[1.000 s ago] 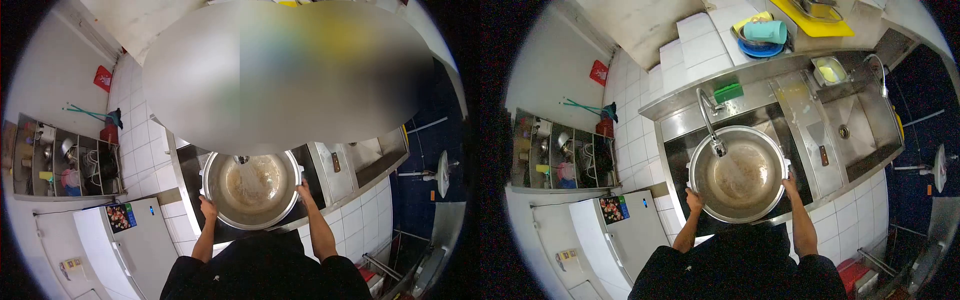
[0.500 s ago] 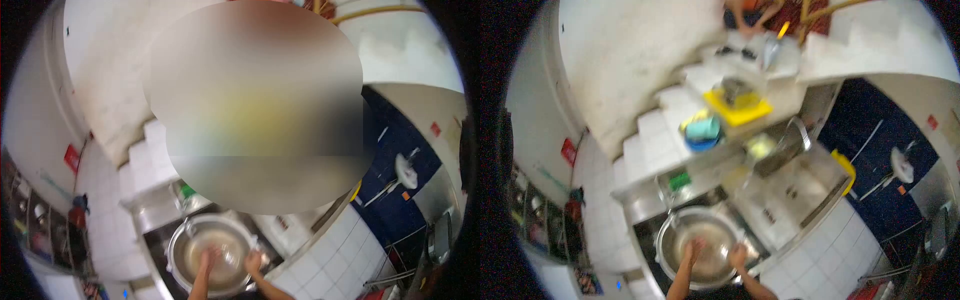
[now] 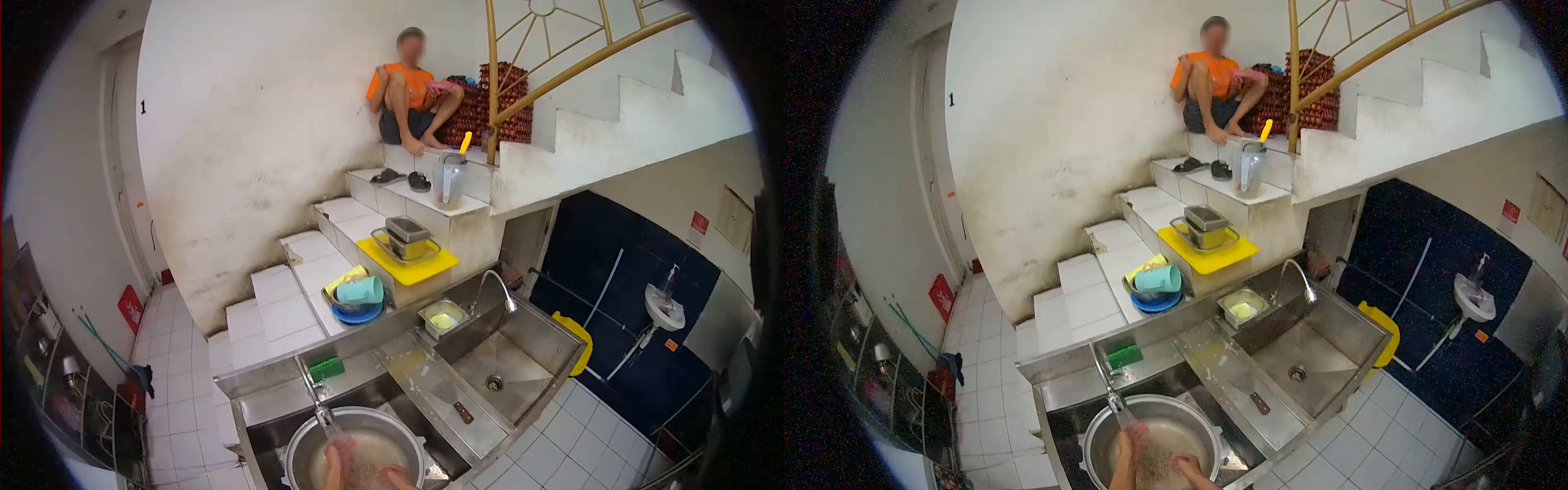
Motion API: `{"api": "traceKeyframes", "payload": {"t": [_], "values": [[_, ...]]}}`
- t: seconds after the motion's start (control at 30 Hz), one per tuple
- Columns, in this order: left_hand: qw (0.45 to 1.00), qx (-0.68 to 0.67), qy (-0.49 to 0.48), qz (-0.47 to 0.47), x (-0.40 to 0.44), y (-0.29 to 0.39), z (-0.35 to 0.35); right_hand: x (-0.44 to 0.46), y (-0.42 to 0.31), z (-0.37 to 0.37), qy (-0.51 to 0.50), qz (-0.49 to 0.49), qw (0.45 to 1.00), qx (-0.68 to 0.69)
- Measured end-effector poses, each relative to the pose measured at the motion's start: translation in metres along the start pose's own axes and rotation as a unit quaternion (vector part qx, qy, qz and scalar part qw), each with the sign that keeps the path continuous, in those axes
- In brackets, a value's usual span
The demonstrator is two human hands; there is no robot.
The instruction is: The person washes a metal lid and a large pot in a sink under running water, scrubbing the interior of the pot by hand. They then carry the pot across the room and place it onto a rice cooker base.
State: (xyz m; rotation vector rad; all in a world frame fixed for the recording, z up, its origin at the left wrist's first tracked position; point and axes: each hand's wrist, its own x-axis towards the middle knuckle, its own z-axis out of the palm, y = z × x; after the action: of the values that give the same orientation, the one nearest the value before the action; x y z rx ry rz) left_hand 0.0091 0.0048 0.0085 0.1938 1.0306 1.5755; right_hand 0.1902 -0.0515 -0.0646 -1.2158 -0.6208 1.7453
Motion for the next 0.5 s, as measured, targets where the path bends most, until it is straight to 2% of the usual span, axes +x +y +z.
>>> {"api": "traceKeyframes", "payload": {"t": [0.1,0.23,0.3,0.33,0.37,0.43,0.5], "values": [[0.999,-0.013,-0.026,-0.014,-0.016,0.02,0.025,0.005,-0.002,0.002,0.025,-0.036,0.998,-0.048],[0.999,-0.014,-0.037,0.0,-0.003,0.021,0.02,0.003,-0.002,-0.009,0.063,-0.097,0.982,-0.15],[0.983,0.155,-0.08,-0.05,-0.033,0.04,0.035,-0.003,-0.004,-0.023,0.089,-0.132,0.962,-0.221],[0.983,0.158,-0.079,-0.051,-0.029,0.033,0.022,-0.008,-0.003,-0.031,0.102,-0.149,0.948,-0.26],[0.969,0.223,-0.097,-0.043,-0.02,0.017,0.001,-0.013,-0.004,-0.041,0.115,-0.167,0.932,-0.3],[0.925,0.36,-0.118,-0.009,-0.014,-0.008,-0.035,-0.026,-0.004,-0.062,0.133,-0.203,0.892,-0.381],[0.857,0.501,-0.116,0.032,-0.026,-0.019,-0.058,-0.047,-0.013,-0.079,0.139,-0.225,0.852,-0.452]]}}
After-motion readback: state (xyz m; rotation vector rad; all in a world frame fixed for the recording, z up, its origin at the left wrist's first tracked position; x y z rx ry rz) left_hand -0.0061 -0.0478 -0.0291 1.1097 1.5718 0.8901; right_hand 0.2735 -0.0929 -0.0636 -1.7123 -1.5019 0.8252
